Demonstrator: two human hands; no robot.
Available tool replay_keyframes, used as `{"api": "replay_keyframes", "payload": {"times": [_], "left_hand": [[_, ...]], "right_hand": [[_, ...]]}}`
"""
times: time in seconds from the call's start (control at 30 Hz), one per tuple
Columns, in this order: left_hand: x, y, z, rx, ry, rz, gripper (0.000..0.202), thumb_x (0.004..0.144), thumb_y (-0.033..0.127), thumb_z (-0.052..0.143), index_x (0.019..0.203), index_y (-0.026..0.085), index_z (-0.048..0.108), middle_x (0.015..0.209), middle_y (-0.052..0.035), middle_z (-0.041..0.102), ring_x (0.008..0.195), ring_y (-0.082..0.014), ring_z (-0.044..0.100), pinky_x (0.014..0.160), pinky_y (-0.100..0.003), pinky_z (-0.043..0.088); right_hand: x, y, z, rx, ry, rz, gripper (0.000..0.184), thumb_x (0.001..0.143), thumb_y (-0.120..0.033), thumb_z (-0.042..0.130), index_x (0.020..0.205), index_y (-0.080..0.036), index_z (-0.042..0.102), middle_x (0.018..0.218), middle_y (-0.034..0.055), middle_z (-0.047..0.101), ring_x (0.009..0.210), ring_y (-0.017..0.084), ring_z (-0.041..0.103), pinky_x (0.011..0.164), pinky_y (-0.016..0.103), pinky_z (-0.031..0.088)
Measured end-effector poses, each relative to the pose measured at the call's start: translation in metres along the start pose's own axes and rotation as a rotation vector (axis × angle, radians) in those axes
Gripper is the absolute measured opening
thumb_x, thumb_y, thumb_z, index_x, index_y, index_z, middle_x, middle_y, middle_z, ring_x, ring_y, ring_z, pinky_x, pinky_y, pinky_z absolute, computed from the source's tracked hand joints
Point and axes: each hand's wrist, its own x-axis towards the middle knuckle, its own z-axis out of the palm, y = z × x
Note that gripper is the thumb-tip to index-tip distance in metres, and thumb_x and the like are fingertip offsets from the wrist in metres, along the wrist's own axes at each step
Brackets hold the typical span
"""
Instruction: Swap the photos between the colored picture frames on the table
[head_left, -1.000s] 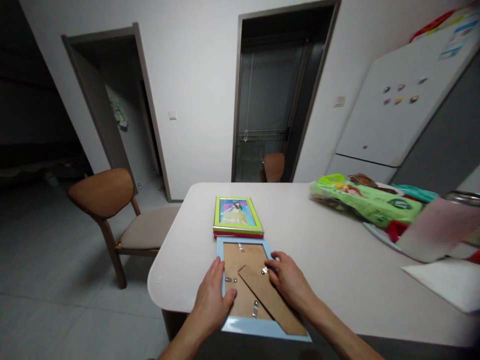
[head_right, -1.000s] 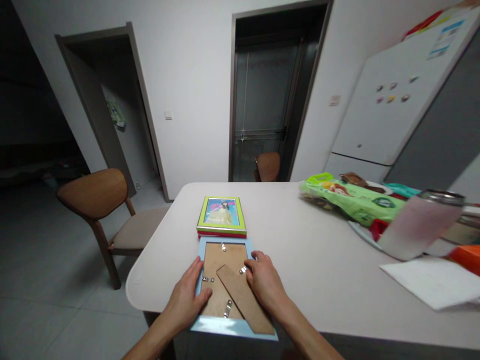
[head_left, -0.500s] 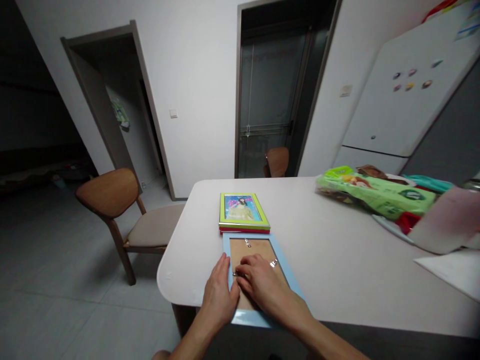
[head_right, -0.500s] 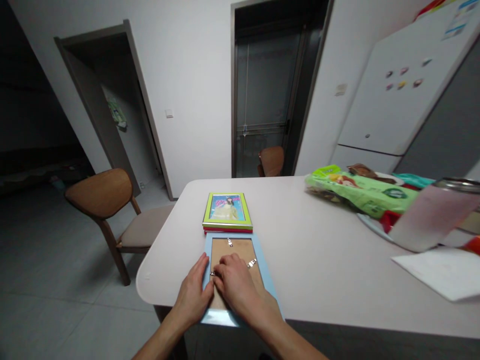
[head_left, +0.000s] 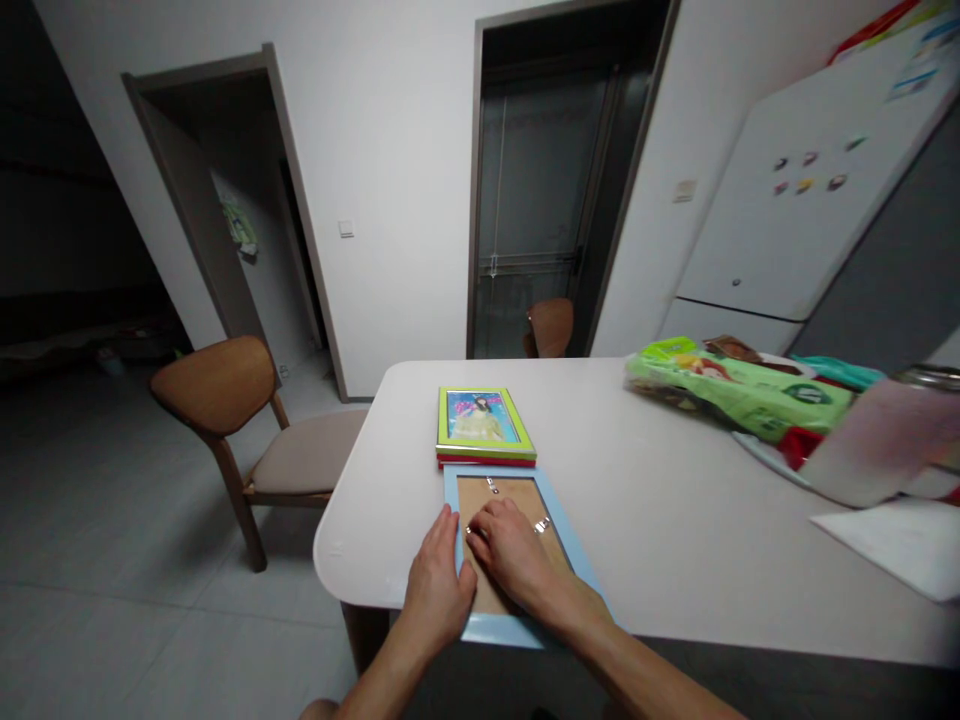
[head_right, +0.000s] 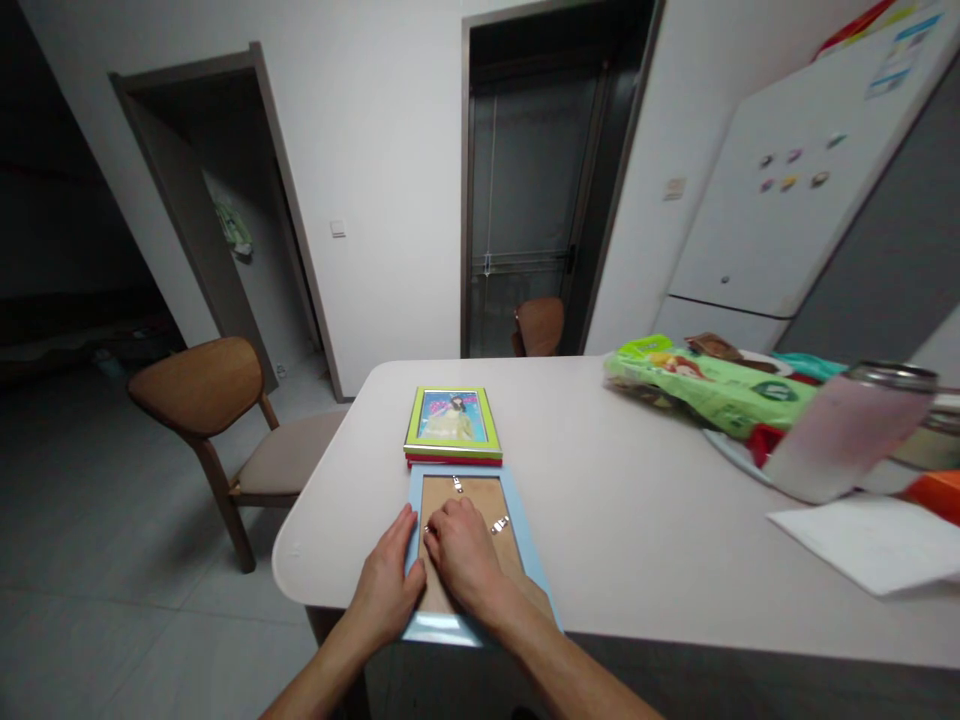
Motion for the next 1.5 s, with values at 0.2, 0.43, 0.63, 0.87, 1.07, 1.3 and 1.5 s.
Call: {"api": "replay_keyframes", "payload": {"times": [0.2, 0.43, 0.63, 0.87, 1.07, 1.3, 1.5], "left_hand": [[-0.001, -0.001, 0.001, 0.007, 0.017, 0.008, 0.056, 0.065, 0.014, 0.041, 0.12, 0.009, 0.036, 0.129, -0.0098, 0.035, 0.118, -0.019, 0.031, 0.099, -0.032, 0.025], [-0.002, 0.002, 0.0, 0.031, 0.033, 0.014, 0.054, 0.066, 0.014, 0.04, 0.12, 0.007, 0.036, 0.128, -0.0113, 0.036, 0.117, -0.0191, 0.032, 0.099, -0.031, 0.025], [-0.002, 0.001, 0.0, 0.033, 0.03, 0.01, 0.055, 0.066, 0.015, 0.041, 0.12, 0.009, 0.036, 0.128, -0.0101, 0.036, 0.117, -0.0186, 0.033, 0.099, -0.032, 0.026], [-0.002, 0.002, -0.001, 0.085, 0.016, 0.025, 0.054, 0.066, 0.014, 0.039, 0.12, 0.004, 0.036, 0.128, -0.0137, 0.036, 0.117, -0.0187, 0.032, 0.099, -0.031, 0.026], [-0.001, 0.003, -0.002, 0.101, -0.006, 0.023, 0.055, 0.065, 0.013, 0.039, 0.12, 0.003, 0.036, 0.128, -0.0141, 0.035, 0.117, -0.0191, 0.032, 0.099, -0.03, 0.025], [0.0, 0.002, -0.002, 0.101, -0.005, 0.025, 0.055, 0.066, 0.012, 0.038, 0.12, 0.003, 0.036, 0.128, -0.0143, 0.034, 0.117, -0.0199, 0.031, 0.099, -0.031, 0.024], [-0.002, 0.002, -0.002, 0.096, -0.002, 0.021, 0.055, 0.066, 0.013, 0.039, 0.12, 0.001, 0.035, 0.128, -0.0161, 0.034, 0.117, -0.021, 0.031, 0.099, -0.032, 0.025]], "right_hand": [[-0.027, 0.023, -0.04, 0.26, -0.195, -0.154, 0.025, 0.071, -0.019, 0.046, 0.09, -0.022, 0.062, 0.098, 0.0064, 0.056, 0.093, 0.016, 0.048, 0.083, 0.028, 0.035], [-0.048, 0.027, -0.045, 0.271, -0.25, -0.179, 0.016, 0.067, -0.019, 0.053, 0.074, -0.026, 0.066, 0.105, 0.0044, 0.051, 0.101, 0.018, 0.042, 0.088, 0.032, 0.032], [-0.039, 0.026, -0.041, 0.289, -0.217, -0.179, 0.017, 0.067, -0.023, 0.054, 0.081, -0.024, 0.064, 0.103, 0.0044, 0.053, 0.098, 0.017, 0.044, 0.086, 0.029, 0.034], [0.014, 0.046, -0.024, -0.02, -0.069, 0.032, 0.028, 0.077, -0.022, 0.037, 0.091, -0.016, 0.061, 0.09, 0.0073, 0.058, 0.087, 0.015, 0.049, 0.08, 0.023, 0.034], [0.039, 0.053, -0.001, -0.157, -0.039, 0.153, 0.027, 0.077, -0.024, 0.038, 0.081, -0.015, 0.063, 0.086, 0.0104, 0.054, 0.082, 0.02, 0.046, 0.069, 0.027, 0.033], [0.038, 0.045, 0.0, -0.172, -0.04, 0.154, 0.029, 0.078, -0.026, 0.037, 0.094, -0.024, 0.061, 0.088, 0.0077, 0.054, 0.084, 0.019, 0.045, 0.067, 0.026, 0.032], [0.007, 0.035, -0.025, -0.049, -0.061, 0.012, 0.037, 0.072, -0.022, 0.041, 0.107, -0.018, 0.054, 0.103, 0.0082, 0.053, 0.094, 0.018, 0.045, 0.08, 0.027, 0.033]]}}
